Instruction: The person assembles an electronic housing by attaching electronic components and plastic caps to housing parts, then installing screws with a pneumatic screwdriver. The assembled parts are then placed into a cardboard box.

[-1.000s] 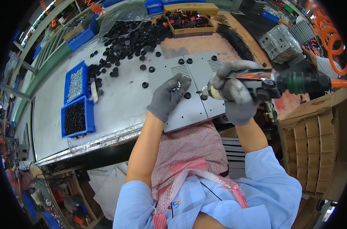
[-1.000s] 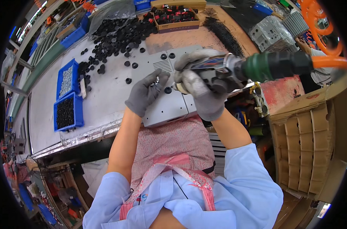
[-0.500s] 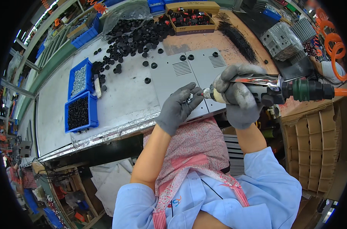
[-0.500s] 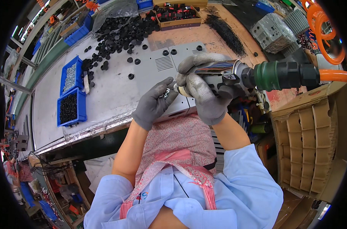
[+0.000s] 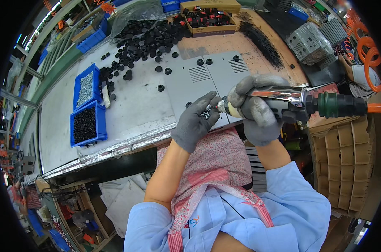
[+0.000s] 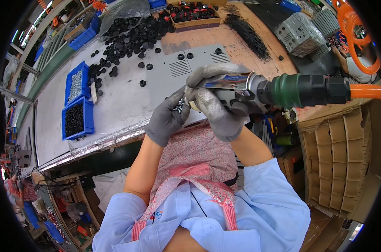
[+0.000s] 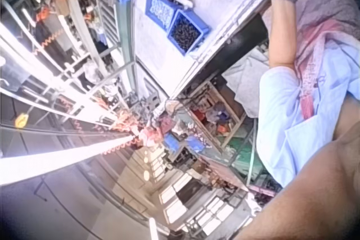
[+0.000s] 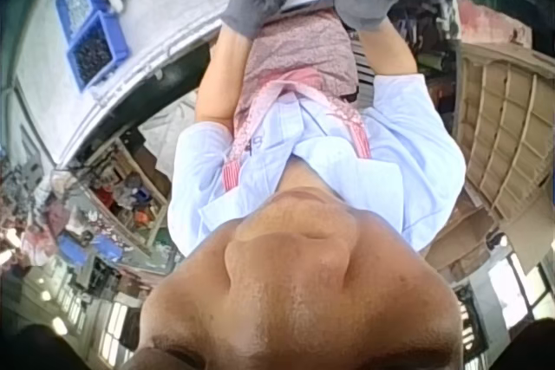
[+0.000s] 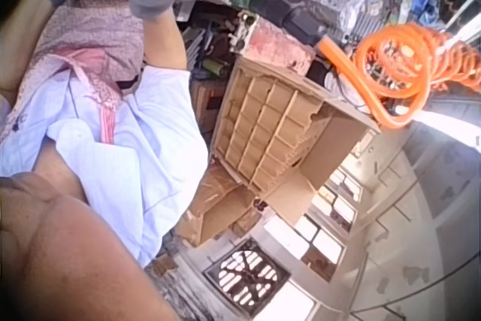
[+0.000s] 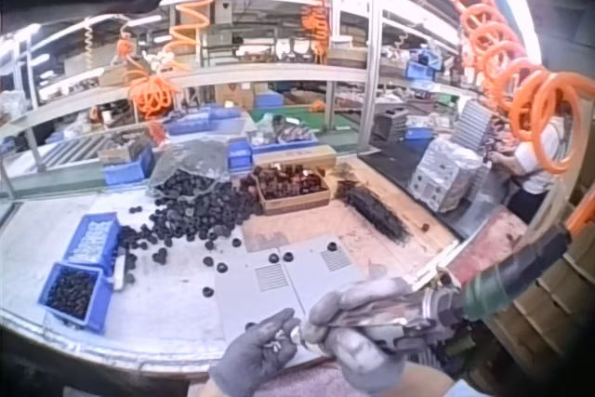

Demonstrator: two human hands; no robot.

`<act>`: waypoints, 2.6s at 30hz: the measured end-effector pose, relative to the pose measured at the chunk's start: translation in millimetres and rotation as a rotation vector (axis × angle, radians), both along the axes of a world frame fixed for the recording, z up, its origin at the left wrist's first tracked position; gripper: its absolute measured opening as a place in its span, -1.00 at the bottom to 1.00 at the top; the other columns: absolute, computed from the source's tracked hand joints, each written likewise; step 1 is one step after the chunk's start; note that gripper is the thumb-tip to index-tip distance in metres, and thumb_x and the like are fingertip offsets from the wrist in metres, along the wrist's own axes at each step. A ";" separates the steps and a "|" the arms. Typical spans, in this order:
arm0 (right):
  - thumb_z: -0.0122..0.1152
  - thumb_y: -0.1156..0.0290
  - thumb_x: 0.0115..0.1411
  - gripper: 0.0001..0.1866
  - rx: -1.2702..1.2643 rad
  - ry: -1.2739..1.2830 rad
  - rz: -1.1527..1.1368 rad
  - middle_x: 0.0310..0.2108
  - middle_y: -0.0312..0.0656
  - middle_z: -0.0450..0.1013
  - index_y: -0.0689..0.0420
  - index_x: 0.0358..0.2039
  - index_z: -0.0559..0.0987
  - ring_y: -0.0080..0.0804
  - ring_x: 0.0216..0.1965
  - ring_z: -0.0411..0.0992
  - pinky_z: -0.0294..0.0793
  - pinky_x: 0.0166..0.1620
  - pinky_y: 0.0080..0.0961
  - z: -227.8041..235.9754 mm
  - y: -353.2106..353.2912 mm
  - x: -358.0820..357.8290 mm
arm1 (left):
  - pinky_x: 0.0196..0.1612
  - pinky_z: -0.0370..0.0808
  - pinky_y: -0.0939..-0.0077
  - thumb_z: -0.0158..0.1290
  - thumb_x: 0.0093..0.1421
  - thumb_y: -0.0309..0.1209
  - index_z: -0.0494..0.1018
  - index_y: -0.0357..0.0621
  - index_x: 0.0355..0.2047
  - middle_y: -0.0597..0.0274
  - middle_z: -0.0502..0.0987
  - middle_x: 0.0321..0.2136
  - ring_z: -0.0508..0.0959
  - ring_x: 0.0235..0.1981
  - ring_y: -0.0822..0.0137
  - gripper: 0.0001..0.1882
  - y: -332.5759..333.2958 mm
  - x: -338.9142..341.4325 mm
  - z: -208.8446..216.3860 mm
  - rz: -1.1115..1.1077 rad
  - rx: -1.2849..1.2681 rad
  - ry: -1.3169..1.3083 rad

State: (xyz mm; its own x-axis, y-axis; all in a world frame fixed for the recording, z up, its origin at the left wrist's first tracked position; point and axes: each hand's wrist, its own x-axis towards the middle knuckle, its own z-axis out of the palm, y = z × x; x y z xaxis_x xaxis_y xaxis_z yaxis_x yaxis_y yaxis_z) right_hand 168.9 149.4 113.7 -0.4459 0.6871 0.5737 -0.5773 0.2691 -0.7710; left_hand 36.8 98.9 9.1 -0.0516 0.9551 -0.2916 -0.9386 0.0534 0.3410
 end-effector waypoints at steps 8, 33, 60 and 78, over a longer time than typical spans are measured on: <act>0.04 0.40 0.03 -0.65 -0.024 -0.038 0.004 -0.34 -0.05 0.33 0.16 -0.15 0.26 -0.40 -0.45 0.33 0.41 -0.32 -0.30 -3.1 -2.0 -1.5 | -0.38 0.56 0.59 -0.17 0.21 -0.43 0.24 -0.26 0.00 0.08 0.43 -0.20 0.50 -0.34 0.35 -0.65 -4.6 1.0 10.5 -0.009 0.000 0.011; -0.06 0.39 -0.01 -0.68 0.102 0.144 -0.300 -0.44 -0.06 0.33 0.25 -0.21 0.29 -0.36 -0.49 0.33 0.39 -0.33 -0.28 6.2 29.8 -8.2 | -0.41 0.39 0.61 0.05 0.04 0.00 0.33 -0.20 -0.12 0.27 0.39 -0.56 0.42 -0.51 0.42 -0.44 92.7 -54.0 -16.1 0.161 -0.058 1.458; 0.14 0.62 -0.06 -0.91 -0.092 0.032 -0.297 -0.69 -0.27 0.40 0.22 -0.49 0.44 -0.63 -0.68 0.34 0.36 -0.58 -0.68 -67.3 180.0 -116.5 | -0.29 0.40 0.37 0.03 0.02 -0.12 0.50 0.14 -0.22 0.20 0.54 -0.42 0.51 -0.32 0.21 -0.69 155.0 -67.1 -30.3 0.096 -0.203 2.201; 0.12 0.65 -0.06 -0.85 -0.115 -0.035 -0.237 -0.62 -0.26 0.41 0.23 -0.42 0.42 -0.62 -0.65 0.36 0.36 -0.58 -0.68 -58.0 163.0 -112.0 | -0.23 0.39 0.38 0.05 0.00 -0.12 0.51 0.13 -0.25 0.23 0.48 -0.31 0.48 -0.24 0.24 -0.70 154.9 -67.0 -25.5 0.000 -0.256 2.076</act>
State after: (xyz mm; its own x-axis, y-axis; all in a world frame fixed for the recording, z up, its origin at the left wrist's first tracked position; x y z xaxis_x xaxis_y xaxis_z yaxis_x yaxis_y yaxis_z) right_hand 56.9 312.4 55.7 -0.2834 0.8344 0.4728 -0.4809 0.3029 -0.8228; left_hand -30.2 253.8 -16.3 -0.4004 0.9121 0.0879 0.7297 0.2593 0.6327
